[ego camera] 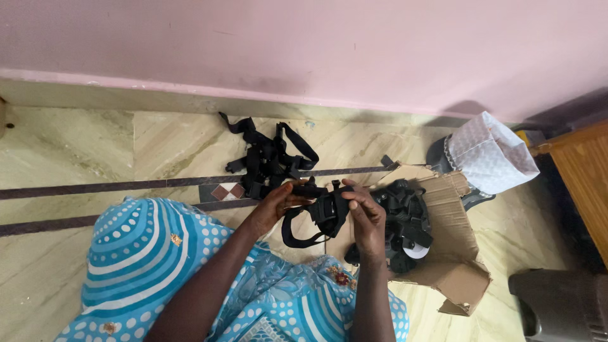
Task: The person sits on the floor and sorts black camera accessories, including straps and mounts, from a cardboard box onto the floor. They handle the items one by one, separating them into piles.
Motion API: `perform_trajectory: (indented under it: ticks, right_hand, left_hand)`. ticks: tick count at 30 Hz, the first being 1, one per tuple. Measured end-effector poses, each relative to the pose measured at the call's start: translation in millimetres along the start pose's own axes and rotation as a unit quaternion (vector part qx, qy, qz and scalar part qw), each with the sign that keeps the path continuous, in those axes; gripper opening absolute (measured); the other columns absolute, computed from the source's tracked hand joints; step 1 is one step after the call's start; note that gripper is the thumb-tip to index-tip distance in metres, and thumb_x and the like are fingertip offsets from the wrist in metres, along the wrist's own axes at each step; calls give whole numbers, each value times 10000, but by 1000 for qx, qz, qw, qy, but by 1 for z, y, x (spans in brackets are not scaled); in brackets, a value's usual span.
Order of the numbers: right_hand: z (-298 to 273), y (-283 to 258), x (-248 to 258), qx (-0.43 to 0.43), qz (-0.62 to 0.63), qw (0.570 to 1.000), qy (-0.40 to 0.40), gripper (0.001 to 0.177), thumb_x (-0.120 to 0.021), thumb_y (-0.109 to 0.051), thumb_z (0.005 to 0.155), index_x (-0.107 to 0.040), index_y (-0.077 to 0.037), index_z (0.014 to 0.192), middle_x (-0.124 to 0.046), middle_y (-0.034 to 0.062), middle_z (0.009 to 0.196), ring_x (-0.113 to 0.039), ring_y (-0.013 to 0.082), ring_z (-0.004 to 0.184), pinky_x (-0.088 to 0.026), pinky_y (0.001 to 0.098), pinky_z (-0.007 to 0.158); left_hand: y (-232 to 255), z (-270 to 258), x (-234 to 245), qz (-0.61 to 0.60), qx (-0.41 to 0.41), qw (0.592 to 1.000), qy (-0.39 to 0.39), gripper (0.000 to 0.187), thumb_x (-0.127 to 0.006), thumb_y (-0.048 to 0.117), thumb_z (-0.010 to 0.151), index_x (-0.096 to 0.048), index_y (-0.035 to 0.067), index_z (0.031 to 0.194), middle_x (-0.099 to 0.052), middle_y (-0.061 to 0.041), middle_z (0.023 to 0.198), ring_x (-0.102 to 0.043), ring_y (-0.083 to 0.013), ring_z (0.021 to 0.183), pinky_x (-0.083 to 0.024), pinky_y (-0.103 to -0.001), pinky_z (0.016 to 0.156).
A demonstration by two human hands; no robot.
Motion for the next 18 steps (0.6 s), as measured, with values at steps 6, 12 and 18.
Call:
perform_trajectory:
  ticks: [6,12,18]
  right_hand:
    - [-2,-1,-2,19,-5,1000,-20,177,-670,-116,989,-754,-31,1120,-634,187,1421,-501,291,1442,-295,457,1242]
    - [-6,7,6,-19,-18,999,-19,202,-680,-130,970,-743,-19,1127,-663,204,1375,-552,303,1374,-327,467,1228]
    - [-8,9,0,16,26,999,-15,217,-706,-133,966,-718,-37,1160,-646,161,1397,-524,285,1388,-330,445,1218]
  left_hand:
    - [13,4,2,-49,-87,994,50,416,-693,184,968,-596,75,1358,-712,-99,1201,-723,-252,1091,-601,-381,924]
    - [54,-5,5,-53,-204,976,52,357,-710,91,999,-603,36,1335,-662,-130,1277,-688,-218,1161,-587,-384,1010]
    - [70,-18,-22,-47,-180,982,28,459,-690,145,992,-537,51,1414,-645,-126,1290,-669,-207,1159,-552,-370,1027]
Point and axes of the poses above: each hand's wrist, its own z-axis towards the middle knuckle, its own x-axis out of the back of the hand, y = z × x, the point moved 6 cm from there along z, towards the middle knuckle
